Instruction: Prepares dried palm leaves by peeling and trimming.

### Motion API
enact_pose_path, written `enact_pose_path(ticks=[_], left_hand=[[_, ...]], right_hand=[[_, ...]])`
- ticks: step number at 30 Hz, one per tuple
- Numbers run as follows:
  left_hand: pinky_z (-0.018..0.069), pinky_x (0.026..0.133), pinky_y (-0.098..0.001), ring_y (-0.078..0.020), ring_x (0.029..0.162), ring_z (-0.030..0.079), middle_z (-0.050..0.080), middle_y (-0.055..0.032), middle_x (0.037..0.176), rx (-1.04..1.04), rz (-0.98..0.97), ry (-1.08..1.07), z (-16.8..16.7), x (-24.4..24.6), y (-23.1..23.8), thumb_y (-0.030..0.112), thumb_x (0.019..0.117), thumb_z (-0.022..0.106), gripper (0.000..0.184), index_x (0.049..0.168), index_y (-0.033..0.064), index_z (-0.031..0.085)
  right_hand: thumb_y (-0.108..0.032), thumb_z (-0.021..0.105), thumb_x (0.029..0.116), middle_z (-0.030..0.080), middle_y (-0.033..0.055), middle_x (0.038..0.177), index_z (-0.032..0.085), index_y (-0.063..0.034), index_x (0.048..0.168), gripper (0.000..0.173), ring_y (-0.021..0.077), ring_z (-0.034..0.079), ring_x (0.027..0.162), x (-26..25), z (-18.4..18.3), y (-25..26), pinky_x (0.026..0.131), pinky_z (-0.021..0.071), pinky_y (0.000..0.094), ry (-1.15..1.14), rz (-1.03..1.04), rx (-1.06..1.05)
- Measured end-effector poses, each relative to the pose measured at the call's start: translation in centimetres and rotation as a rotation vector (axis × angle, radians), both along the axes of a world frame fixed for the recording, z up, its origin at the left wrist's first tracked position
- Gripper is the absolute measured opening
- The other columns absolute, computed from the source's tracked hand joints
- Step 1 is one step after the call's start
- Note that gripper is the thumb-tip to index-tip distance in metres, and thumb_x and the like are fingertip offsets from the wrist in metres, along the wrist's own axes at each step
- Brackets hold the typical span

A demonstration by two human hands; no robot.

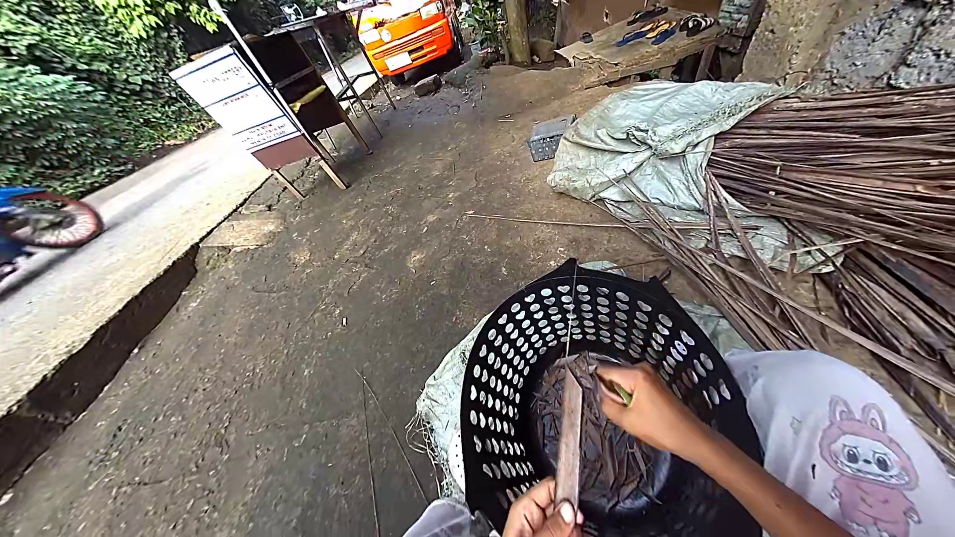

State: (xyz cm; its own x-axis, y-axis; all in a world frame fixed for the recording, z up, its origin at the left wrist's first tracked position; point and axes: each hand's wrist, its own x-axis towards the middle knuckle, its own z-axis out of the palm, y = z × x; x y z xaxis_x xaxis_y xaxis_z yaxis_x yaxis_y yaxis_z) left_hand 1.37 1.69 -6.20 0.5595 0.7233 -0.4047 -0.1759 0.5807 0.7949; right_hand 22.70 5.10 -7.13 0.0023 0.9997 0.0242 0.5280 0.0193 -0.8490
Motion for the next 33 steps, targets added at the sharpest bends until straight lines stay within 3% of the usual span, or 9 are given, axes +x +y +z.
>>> enact_pose_path(ticks=[4,7,11,14,19,21,26,30,33], left_hand=[[0.0443,0.051,-0.0060,0.0110,0.052,0.055,0.067,0.0147,0.070,0.021,0.027,-0.062,-0.1,-0.1,0.4,-0.006,0.0976,0.036,0.030,0.099,0.0122,0.061],[0.0485,0.054,-0.0077,0.0085,0.055,0.060,0.072,0.0106,0.077,0.002,0.020,-0.055,0.0,0.0,0.5,-0.005,0.0979,0.037,0.031,0.097,0.0118,0.063],[0.0459,0.048,-0.0075,0.0079,0.048,0.057,0.065,0.0117,0.062,-0.034,0.081,0.053,0.7,0.9,0.8,-0.001,0.1028,0.026,0.041,0.086,0.0123,0.061],[0.0401,0.044,-0.0062,0.0097,0.044,0.051,0.059,0.0141,0.055,-0.051,0.107,0.054,0.8,1.3,0.8,-0.002,0.1029,0.026,0.042,0.083,0.0133,0.060],[0.0393,0.044,-0.0055,0.0109,0.044,0.049,0.057,0.0154,0.055,-0.046,0.117,0.016,0.9,1.5,0.5,-0.004,0.1017,0.028,0.041,0.084,0.0136,0.060],[0.0394,0.045,-0.0054,0.0111,0.044,0.049,0.058,0.0157,0.055,-0.032,0.120,0.010,0.8,1.5,0.4,-0.004,0.1018,0.029,0.041,0.084,0.0138,0.061],[0.0386,0.044,-0.0051,0.0112,0.043,0.048,0.056,0.0160,0.054,-0.020,0.126,0.038,1.1,1.7,0.5,-0.004,0.1027,0.028,0.040,0.084,0.0134,0.059],[0.0392,0.046,-0.0053,0.0117,0.045,0.048,0.057,0.0157,0.056,-0.001,0.100,0.055,1.0,1.5,0.2,-0.005,0.1013,0.030,0.039,0.083,0.0129,0.059],[0.0398,0.047,-0.0055,0.0114,0.046,0.049,0.058,0.0150,0.056,-0.001,0.105,0.076,1.0,1.4,0.0,-0.006,0.1020,0.030,0.039,0.084,0.0118,0.059]], right_hand=[[0.004,0.063,0.0881,0.055,0.0230,0.066,0.064,0.0162,0.084,0.012,0.0297,0.051,0.063,-0.2,0.6,-0.8,0.063,0.0407,0.0445,0.057,0.534,-0.243],[0.003,0.064,0.0868,0.055,0.0226,0.064,0.064,0.0152,0.079,0.015,0.0305,0.051,0.062,-1.0,0.3,-0.8,0.062,0.0407,0.0453,0.041,0.566,-0.215],[0.004,0.064,0.0870,0.059,0.0259,0.068,0.066,0.0151,0.082,0.013,0.0360,0.056,0.065,-1.0,0.4,-0.7,0.065,0.0431,0.0498,0.018,0.579,-0.191],[0.005,0.066,0.0831,0.063,0.0279,0.070,0.068,0.0137,0.080,0.009,0.0418,0.062,0.068,-1.6,0.2,-1.3,0.067,0.0465,0.0554,-0.002,0.464,-0.068],[0.007,0.072,0.0716,0.063,0.0268,0.066,0.064,0.0114,0.066,0.010,0.0436,0.065,0.063,-3.7,-0.8,-1.8,0.059,0.0492,0.0564,-0.081,0.100,0.176],[0.008,0.072,0.0722,0.066,0.0280,0.070,0.065,0.0119,0.068,0.009,0.0454,0.067,0.067,-3.9,-0.7,-1.6,0.062,0.0502,0.0581,-0.117,0.052,0.165],[0.010,0.073,0.0667,0.067,0.0250,0.069,0.068,0.0100,0.069,0.006,0.0417,0.068,0.059,-5.0,-2.1,-0.8,0.052,0.0506,0.0552,-0.192,-0.162,0.321],[0.013,0.068,0.0729,0.068,0.0259,0.072,0.069,0.0122,0.078,0.005,0.0435,0.068,0.062,-5.2,-2.3,0.4,0.053,0.0512,0.0568,-0.210,-0.336,0.327],[0.017,0.065,0.0734,0.066,0.0276,0.071,0.067,0.0127,0.077,0.006,0.0465,0.067,0.063,-4.3,-1.3,1.1,0.054,0.0491,0.0576,-0.247,-0.335,0.278]])
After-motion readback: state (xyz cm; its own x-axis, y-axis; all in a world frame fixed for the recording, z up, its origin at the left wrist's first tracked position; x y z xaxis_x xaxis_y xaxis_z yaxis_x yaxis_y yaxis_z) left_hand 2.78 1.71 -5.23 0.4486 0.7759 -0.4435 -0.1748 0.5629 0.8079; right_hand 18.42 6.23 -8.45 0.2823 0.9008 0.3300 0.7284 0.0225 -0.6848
